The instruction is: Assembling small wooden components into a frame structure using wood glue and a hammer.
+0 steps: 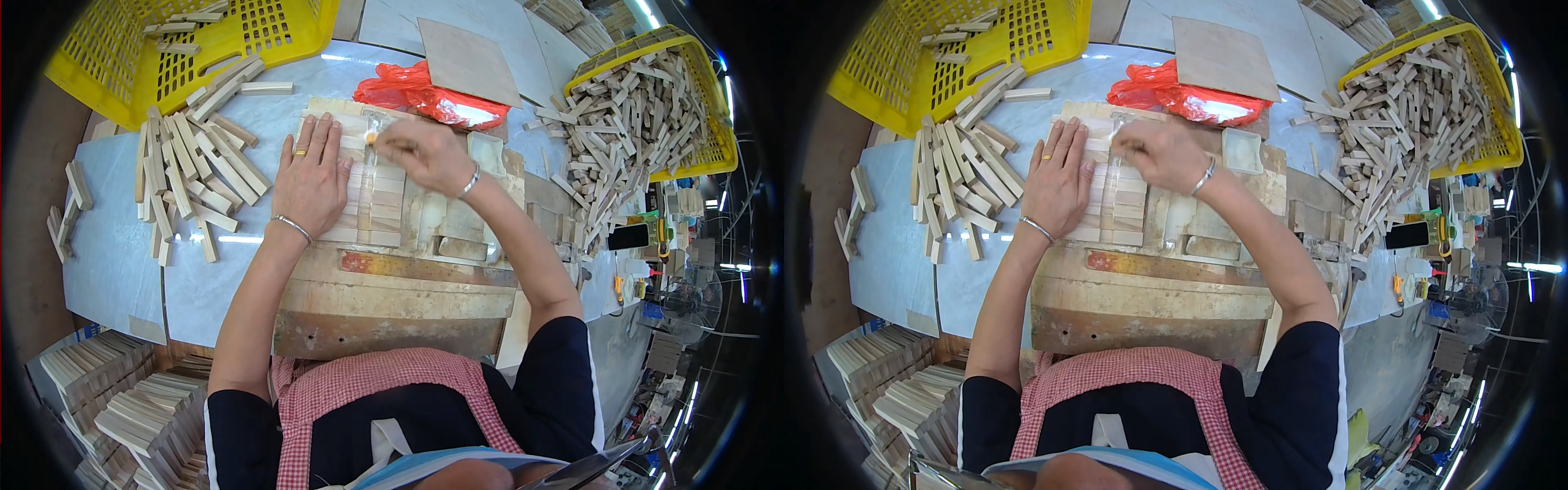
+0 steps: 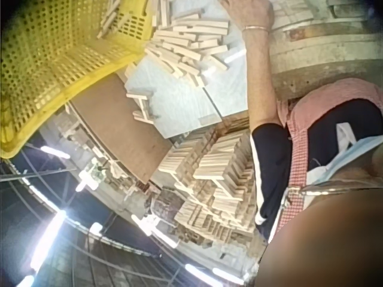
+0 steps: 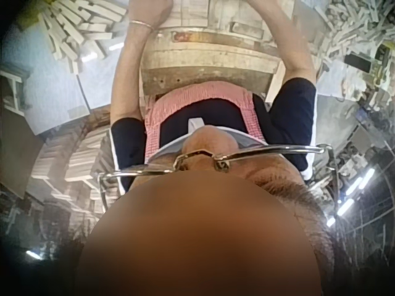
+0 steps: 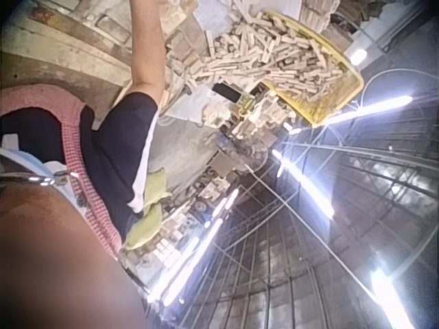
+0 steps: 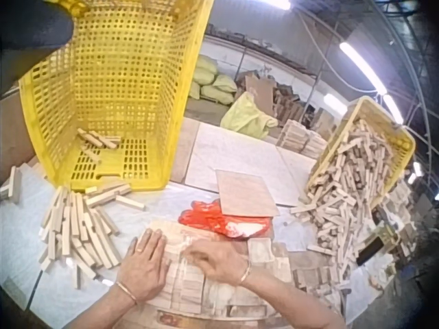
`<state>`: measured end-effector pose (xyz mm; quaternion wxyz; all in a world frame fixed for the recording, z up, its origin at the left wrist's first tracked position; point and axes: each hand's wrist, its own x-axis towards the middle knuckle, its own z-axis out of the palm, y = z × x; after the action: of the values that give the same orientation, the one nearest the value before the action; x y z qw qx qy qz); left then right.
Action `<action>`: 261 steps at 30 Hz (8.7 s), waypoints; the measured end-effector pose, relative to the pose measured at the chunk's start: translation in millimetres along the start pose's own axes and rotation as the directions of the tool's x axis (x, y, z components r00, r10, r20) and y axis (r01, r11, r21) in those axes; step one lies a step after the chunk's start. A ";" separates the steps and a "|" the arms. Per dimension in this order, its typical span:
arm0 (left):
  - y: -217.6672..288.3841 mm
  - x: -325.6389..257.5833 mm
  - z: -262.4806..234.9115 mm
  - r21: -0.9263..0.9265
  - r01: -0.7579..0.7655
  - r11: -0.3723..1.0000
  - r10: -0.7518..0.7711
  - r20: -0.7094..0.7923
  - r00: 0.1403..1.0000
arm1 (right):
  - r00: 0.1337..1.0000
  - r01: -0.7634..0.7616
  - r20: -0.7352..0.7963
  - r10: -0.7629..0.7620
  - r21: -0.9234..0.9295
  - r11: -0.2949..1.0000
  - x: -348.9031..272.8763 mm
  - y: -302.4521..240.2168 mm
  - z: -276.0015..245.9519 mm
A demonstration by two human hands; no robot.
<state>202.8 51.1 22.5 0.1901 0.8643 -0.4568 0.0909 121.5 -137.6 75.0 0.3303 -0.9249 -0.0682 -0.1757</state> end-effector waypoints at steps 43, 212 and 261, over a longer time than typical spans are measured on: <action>0.9 1.6 -0.8 -0.009 -0.014 1.000 0.014 -0.009 1.000 | 0.830 -0.355 -0.309 0.465 0.350 0.867 -35.2 1.8 -74.0; -1.8 1.0 4.6 -0.014 -0.024 1.000 0.023 -0.078 0.997 | 0.987 0.091 -0.073 -0.141 -0.468 0.879 14.3 -12.8 34.2; -2.3 -1.6 6.4 -0.009 0.005 1.000 -0.006 -0.051 0.999 | 0.852 -0.508 0.032 0.522 0.286 0.812 -85.3 -103.0 33.7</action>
<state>203.7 50.9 15.5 0.2059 0.8620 -0.4499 0.1103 26.8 -37.4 79.6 0.4961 -0.8470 0.1684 -0.0903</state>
